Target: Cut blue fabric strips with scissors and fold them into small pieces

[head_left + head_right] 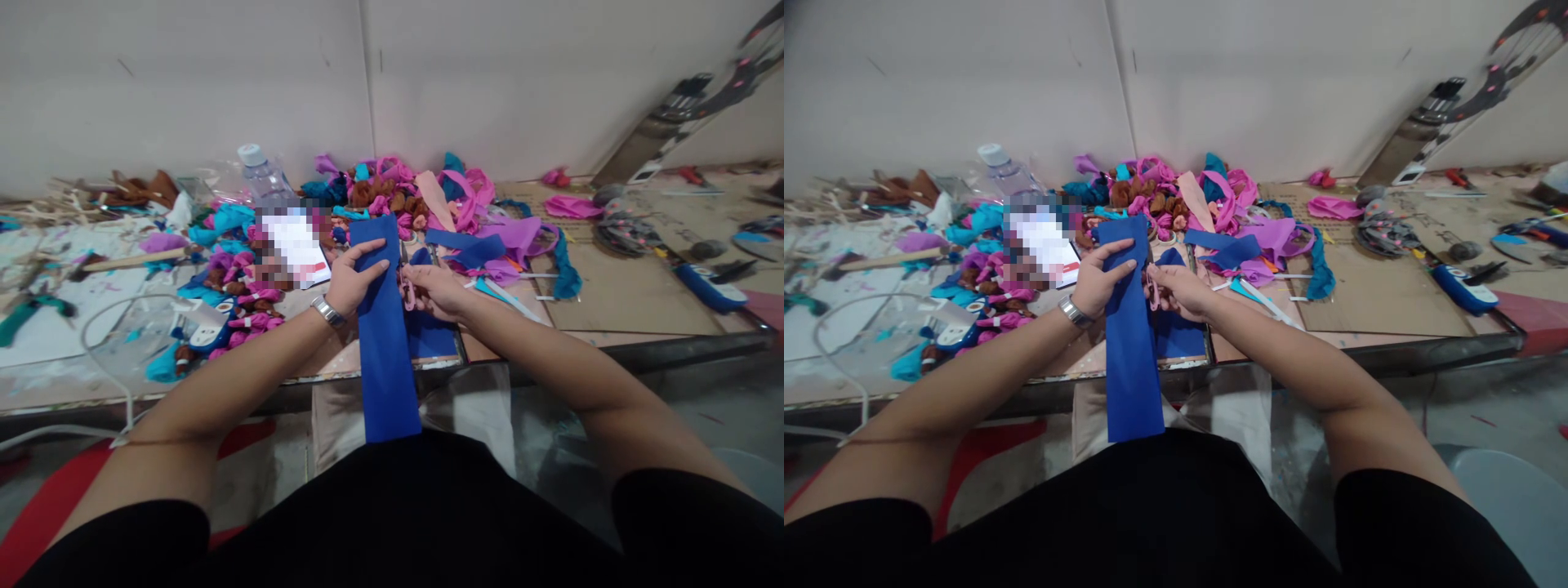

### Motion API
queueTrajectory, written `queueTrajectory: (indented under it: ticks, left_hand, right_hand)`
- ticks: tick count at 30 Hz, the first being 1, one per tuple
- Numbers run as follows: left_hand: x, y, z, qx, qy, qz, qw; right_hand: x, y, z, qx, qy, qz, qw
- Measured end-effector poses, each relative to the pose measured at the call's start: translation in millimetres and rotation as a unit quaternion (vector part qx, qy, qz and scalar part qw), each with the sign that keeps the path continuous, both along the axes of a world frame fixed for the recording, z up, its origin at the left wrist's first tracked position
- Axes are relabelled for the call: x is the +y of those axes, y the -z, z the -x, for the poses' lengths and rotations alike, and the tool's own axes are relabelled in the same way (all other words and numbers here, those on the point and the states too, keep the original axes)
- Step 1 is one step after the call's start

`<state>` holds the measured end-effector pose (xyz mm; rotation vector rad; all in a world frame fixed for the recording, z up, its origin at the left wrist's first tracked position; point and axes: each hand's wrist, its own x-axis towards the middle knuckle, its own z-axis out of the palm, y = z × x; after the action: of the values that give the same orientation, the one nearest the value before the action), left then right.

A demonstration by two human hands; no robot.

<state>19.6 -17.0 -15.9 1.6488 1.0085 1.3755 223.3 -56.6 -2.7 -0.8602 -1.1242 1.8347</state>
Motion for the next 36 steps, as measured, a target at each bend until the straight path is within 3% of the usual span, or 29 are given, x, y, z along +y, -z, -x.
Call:
queueTrajectory:
  ticks: [36]
  left_hand:
    - [-3, -6.7, 0, 0.015, 0.003, -0.008, 1.0]
  right_hand:
    - [-2, -9.0, 1, -0.032, 0.011, -0.011, 0.999]
